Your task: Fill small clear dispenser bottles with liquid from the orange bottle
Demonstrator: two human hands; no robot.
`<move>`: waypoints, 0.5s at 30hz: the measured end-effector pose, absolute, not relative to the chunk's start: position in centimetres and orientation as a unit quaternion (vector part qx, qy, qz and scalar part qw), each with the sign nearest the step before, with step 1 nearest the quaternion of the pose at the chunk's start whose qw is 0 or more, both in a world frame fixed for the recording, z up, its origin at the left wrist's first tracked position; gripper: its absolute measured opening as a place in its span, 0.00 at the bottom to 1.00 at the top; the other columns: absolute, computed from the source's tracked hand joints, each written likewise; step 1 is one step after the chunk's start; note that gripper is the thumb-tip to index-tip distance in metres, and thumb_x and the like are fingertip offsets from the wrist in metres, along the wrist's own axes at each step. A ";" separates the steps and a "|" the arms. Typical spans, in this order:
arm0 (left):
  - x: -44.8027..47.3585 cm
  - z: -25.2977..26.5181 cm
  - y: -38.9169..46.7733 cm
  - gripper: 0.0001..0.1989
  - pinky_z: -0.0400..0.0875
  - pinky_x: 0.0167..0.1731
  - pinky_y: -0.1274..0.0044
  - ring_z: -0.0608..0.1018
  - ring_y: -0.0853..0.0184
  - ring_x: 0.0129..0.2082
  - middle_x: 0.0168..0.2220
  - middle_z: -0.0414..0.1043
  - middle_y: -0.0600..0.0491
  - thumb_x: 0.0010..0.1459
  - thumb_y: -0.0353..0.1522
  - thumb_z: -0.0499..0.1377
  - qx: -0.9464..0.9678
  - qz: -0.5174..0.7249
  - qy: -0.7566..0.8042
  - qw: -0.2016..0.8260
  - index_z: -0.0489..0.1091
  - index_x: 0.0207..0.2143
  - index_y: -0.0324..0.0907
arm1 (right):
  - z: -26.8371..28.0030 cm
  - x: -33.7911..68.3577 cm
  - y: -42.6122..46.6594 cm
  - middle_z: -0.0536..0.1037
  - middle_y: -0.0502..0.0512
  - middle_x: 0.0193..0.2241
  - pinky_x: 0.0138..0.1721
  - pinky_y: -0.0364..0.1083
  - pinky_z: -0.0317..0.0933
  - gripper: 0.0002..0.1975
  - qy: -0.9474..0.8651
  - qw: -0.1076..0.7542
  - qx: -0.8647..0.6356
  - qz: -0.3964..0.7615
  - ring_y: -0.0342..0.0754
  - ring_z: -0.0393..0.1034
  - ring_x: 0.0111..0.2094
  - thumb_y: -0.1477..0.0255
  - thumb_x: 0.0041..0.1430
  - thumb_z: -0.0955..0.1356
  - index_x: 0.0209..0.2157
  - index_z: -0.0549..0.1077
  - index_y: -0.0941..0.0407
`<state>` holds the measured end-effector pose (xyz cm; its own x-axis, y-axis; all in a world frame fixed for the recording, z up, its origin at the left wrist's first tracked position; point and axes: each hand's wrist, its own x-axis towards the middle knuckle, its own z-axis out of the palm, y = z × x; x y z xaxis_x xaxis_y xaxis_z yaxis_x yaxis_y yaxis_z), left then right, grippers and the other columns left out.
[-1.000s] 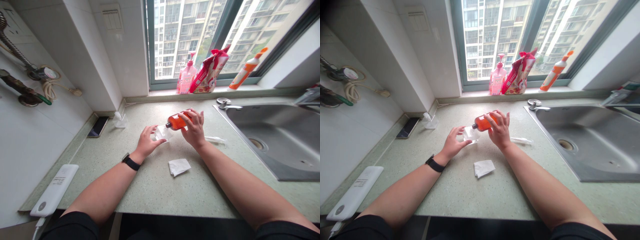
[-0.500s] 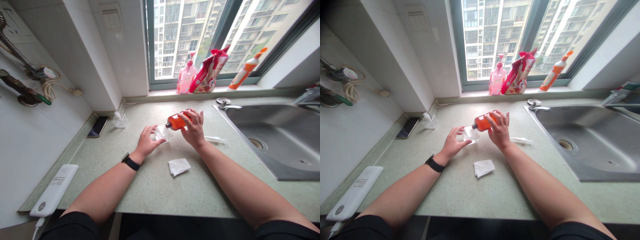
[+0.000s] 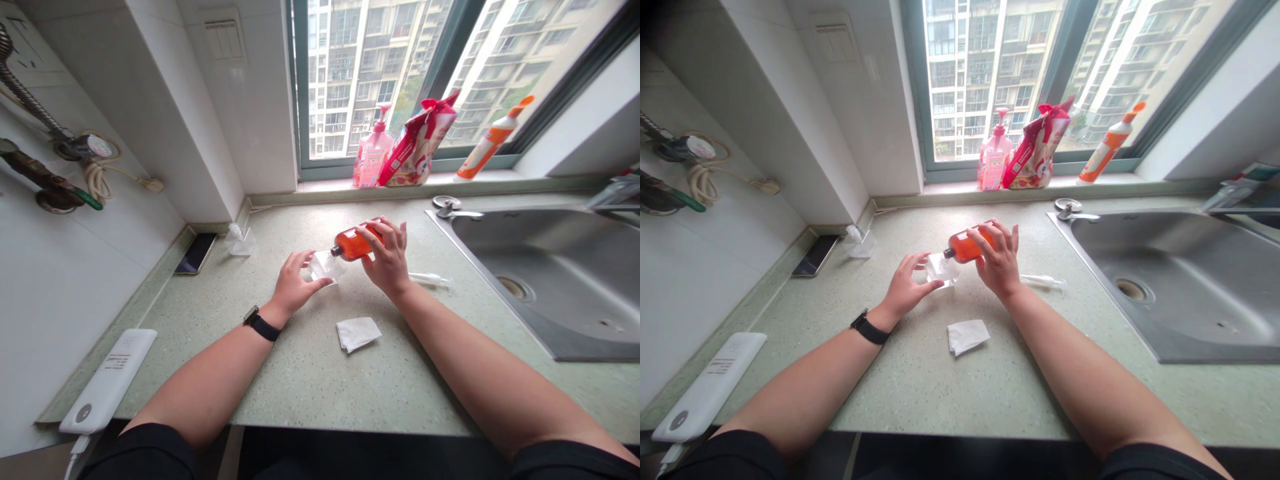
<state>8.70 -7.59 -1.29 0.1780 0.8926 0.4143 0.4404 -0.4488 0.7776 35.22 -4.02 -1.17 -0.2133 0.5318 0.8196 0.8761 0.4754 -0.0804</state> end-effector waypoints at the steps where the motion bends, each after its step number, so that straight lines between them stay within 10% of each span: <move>1: 8.7 -1.3 -7.6 0.37 0.81 0.52 0.60 0.82 0.56 0.50 0.54 0.74 0.45 0.52 0.48 0.77 0.724 0.446 0.461 0.255 0.72 0.60 0.45 | -1.2 35.2 -4.0 0.70 0.56 0.62 0.74 0.76 0.42 0.43 -0.751 0.417 -0.468 -0.208 0.65 0.59 0.70 0.83 0.56 0.69 0.70 0.62 0.39; 15: 8.7 -1.2 -7.6 0.37 0.81 0.52 0.59 0.82 0.55 0.50 0.54 0.74 0.45 0.53 0.49 0.76 0.722 0.447 0.460 0.260 0.72 0.61 0.47 | -1.1 35.2 -4.1 0.70 0.56 0.62 0.74 0.76 0.42 0.43 -0.752 0.414 -0.470 -0.206 0.65 0.59 0.71 0.83 0.56 0.69 0.70 0.62 0.39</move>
